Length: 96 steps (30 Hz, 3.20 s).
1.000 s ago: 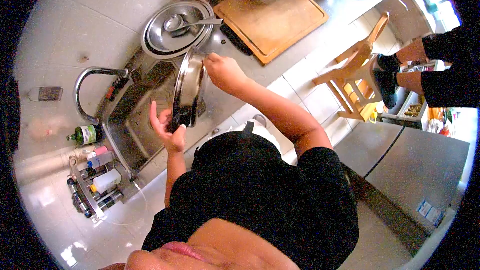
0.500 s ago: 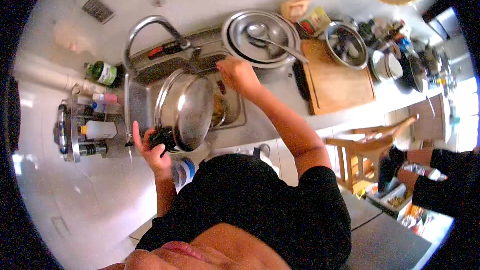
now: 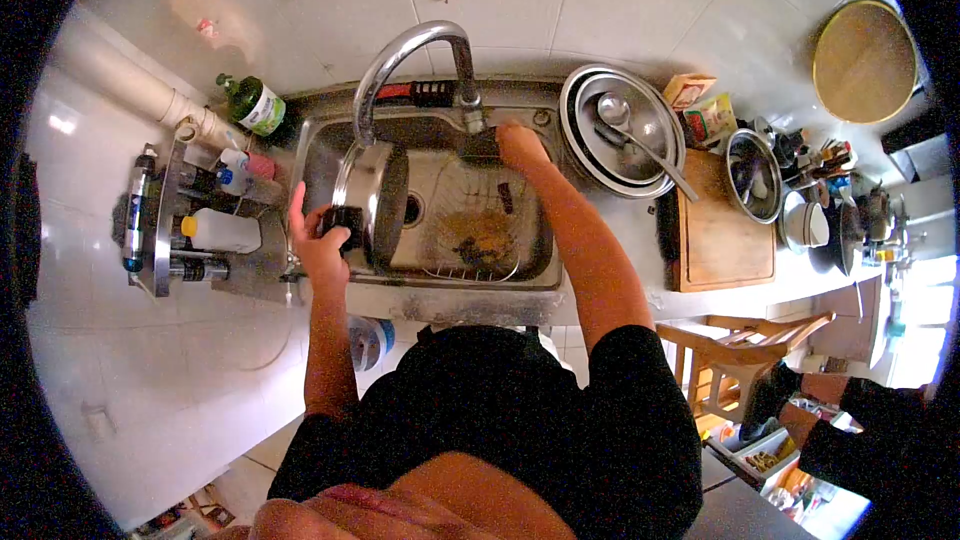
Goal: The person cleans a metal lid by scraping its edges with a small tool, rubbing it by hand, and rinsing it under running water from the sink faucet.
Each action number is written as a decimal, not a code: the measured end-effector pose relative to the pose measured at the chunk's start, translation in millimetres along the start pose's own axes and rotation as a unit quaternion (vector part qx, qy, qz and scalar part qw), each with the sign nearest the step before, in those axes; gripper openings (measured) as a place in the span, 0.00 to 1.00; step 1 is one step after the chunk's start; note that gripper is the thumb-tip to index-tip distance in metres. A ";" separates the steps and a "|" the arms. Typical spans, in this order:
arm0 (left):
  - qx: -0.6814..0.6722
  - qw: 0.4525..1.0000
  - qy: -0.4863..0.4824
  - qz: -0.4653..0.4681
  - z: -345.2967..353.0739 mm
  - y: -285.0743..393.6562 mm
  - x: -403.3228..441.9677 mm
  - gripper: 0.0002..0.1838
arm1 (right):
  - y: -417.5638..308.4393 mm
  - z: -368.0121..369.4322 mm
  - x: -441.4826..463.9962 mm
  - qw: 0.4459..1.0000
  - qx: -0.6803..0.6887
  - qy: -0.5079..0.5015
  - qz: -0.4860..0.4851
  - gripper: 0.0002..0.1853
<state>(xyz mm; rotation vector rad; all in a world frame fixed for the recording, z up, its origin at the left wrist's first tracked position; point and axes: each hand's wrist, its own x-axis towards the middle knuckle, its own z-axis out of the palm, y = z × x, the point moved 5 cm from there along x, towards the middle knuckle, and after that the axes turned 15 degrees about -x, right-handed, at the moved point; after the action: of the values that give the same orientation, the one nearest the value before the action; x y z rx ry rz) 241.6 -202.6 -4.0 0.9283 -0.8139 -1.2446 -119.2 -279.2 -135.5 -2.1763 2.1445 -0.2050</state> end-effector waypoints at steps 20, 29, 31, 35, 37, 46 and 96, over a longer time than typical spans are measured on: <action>0.020 0.999 -0.019 -0.036 -1.3 -33.2 48.4 0.46 | -176.3 -82.4 -5.1 0.920 0.354 0.151 -0.071 0.07; 0.041 0.998 -0.016 -0.052 -20.9 -33.2 43.6 0.46 | -192.8 -71.5 6.5 0.874 0.484 -0.008 0.031 0.06; 0.040 0.997 -0.025 -0.057 -20.7 -33.9 44.4 0.46 | -197.4 -73.1 3.3 0.851 0.519 -0.056 0.049 0.07; 0.026 0.996 -0.030 -0.075 -19.0 -37.6 46.9 0.46 | -199.7 -62.8 2.6 0.839 0.534 -0.100 0.035 0.08; 0.039 0.996 -0.039 -0.072 -18.1 -38.7 47.8 0.46 | -202.0 -55.7 0.6 0.822 0.557 -0.118 0.012 0.06; 0.020 0.993 -0.090 -0.080 -5.7 -34.2 50.5 0.46 | -100.9 -18.2 -17.2 0.774 0.585 0.077 0.228 0.10; -0.262 0.940 -0.077 -0.205 127.2 -59.3 -242.9 0.42 | -32.9 -154.3 -388.5 0.922 0.342 0.172 -0.054 0.16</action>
<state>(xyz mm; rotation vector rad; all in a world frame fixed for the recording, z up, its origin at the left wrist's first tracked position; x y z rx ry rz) 66.4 16.5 -8.4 0.5773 -0.3729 -1.8054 -114.4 115.3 6.5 -1.9123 1.6942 -1.2183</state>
